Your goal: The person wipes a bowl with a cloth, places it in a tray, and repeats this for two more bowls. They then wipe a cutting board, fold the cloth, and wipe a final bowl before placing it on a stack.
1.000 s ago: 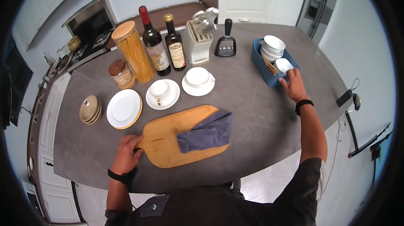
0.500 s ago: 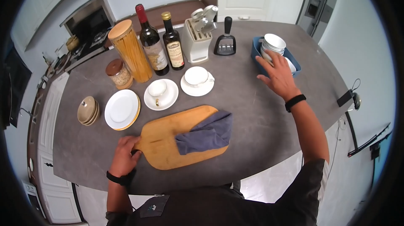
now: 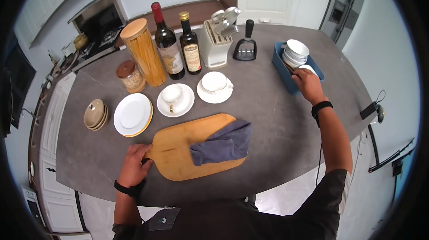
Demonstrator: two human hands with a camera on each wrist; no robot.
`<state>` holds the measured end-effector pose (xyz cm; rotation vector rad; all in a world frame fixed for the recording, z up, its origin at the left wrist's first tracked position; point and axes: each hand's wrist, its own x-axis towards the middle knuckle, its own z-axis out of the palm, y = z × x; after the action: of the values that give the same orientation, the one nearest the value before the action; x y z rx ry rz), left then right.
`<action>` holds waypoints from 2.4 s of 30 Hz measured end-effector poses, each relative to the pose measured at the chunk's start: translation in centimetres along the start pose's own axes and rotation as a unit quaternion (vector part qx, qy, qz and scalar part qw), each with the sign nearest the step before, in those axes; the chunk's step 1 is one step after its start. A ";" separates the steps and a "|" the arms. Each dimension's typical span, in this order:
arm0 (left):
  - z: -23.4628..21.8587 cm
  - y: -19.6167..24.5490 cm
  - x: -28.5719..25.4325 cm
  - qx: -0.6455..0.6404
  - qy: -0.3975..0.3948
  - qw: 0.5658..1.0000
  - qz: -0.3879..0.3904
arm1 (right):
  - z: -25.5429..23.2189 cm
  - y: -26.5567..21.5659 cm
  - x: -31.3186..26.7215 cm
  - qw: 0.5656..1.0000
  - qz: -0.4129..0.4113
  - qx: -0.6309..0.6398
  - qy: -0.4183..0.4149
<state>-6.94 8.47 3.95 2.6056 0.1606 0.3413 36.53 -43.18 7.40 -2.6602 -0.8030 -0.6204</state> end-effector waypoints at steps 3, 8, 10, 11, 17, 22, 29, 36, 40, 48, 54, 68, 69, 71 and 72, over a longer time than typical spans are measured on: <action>-0.1 0.1 -0.2 0.000 0.001 1.000 0.004 | 0.4 1.1 -0.2 0.999 0.010 0.021 0.022; 0.0 0.2 -0.2 0.001 -0.002 1.000 -0.001 | -2.7 -6.8 -0.8 0.987 -0.110 -0.026 0.110; 0.1 0.1 -0.2 0.001 -0.004 1.000 -0.004 | -2.4 -9.2 -1.1 0.984 -0.135 0.041 0.112; 0.2 0.1 -0.2 0.001 -0.005 1.000 -0.003 | -1.9 -10.1 -1.3 0.984 -0.133 0.041 0.112; -0.2 0.4 -0.4 0.007 0.002 1.000 0.003 | 4.3 -14.5 0.0 0.970 0.007 0.211 -0.122; 0.0 0.1 -0.6 0.004 -0.004 1.000 -0.011 | 9.2 -17.7 2.5 0.819 0.222 0.413 -0.331; 0.1 -0.2 -0.7 -0.007 -0.006 1.000 -0.015 | 14.6 -18.5 3.9 0.770 0.299 0.470 -0.311; 0.2 -0.2 -0.6 -0.016 -0.002 1.000 -0.002 | 14.3 -16.6 2.2 0.755 0.342 0.490 -0.269; 0.1 -0.3 -0.7 -0.009 0.000 1.000 0.004 | 13.2 -14.1 0.9 0.753 0.363 0.490 -0.247; 0.1 -0.2 -0.8 0.001 0.005 1.000 0.008 | 11.9 -15.5 0.3 0.753 0.355 0.494 -0.251; 0.2 -0.5 -1.0 -0.008 0.005 1.000 0.007 | 11.0 -15.8 1.2 0.807 0.312 0.437 -0.246; 0.0 -0.3 -0.8 -0.015 0.009 1.000 0.000 | 13.0 -23.6 17.4 0.924 0.143 0.334 0.122; 0.0 -0.4 -0.7 -0.014 0.008 1.000 -0.001 | 13.0 -24.0 17.6 0.925 0.183 0.313 0.112; -0.1 -0.4 -0.6 -0.002 0.008 1.000 0.006 | 12.9 -24.8 17.9 0.926 0.206 0.293 0.115; -0.1 -0.4 -0.6 -0.002 0.007 1.000 0.006 | 12.8 -25.0 17.9 0.927 0.224 0.278 0.118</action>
<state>-7.59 8.75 3.73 2.6007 0.1498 0.3646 39.58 -10.06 8.67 -2.0866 -0.2299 -0.4842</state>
